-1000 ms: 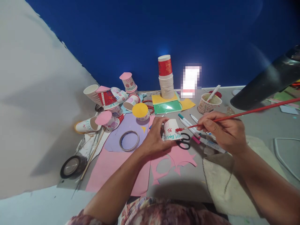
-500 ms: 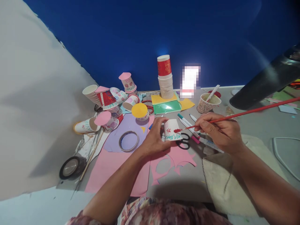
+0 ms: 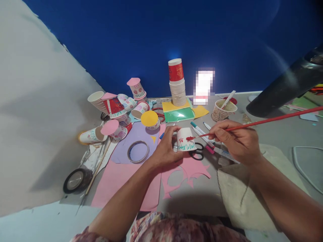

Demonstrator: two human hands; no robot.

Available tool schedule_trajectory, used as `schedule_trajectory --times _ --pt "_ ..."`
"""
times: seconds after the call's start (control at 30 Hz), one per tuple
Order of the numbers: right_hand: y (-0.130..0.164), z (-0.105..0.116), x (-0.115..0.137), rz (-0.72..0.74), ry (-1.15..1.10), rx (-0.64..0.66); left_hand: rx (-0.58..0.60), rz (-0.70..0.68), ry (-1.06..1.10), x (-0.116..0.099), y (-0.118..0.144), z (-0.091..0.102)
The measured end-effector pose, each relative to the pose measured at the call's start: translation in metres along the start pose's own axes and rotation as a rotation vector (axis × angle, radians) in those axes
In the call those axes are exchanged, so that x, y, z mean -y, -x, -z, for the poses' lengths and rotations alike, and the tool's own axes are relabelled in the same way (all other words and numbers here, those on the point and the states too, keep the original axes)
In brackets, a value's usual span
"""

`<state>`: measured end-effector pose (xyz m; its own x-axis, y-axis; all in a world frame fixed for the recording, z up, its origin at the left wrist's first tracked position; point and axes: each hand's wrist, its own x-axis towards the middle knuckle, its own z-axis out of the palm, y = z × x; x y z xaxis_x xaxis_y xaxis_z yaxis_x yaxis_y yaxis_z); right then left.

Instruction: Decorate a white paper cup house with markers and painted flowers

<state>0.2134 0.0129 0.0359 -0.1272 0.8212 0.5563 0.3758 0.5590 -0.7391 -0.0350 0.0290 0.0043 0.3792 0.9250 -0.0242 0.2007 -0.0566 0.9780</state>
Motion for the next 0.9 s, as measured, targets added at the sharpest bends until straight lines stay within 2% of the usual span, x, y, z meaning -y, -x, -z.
schedule_trajectory --times 0.3,0.53,0.73,0.9 --pt "0.0005 0.0009 0.0 0.014 -0.006 -0.027 0.012 -0.033 -0.014 0.0025 -0.0012 0.0003" --pt "-0.0007 -0.0012 0.0015 0.013 0.011 0.024 0.029 -0.004 0.022 -0.0001 -0.0011 -0.0002" --pt "-0.0009 0.0006 0.0019 0.006 0.02 -0.036 0.023 -0.031 -0.006 0.0011 -0.0011 0.0009" --pt "-0.0008 -0.0014 0.0034 0.013 0.016 -0.005 0.04 -0.008 0.008 0.0021 0.0 0.0006"
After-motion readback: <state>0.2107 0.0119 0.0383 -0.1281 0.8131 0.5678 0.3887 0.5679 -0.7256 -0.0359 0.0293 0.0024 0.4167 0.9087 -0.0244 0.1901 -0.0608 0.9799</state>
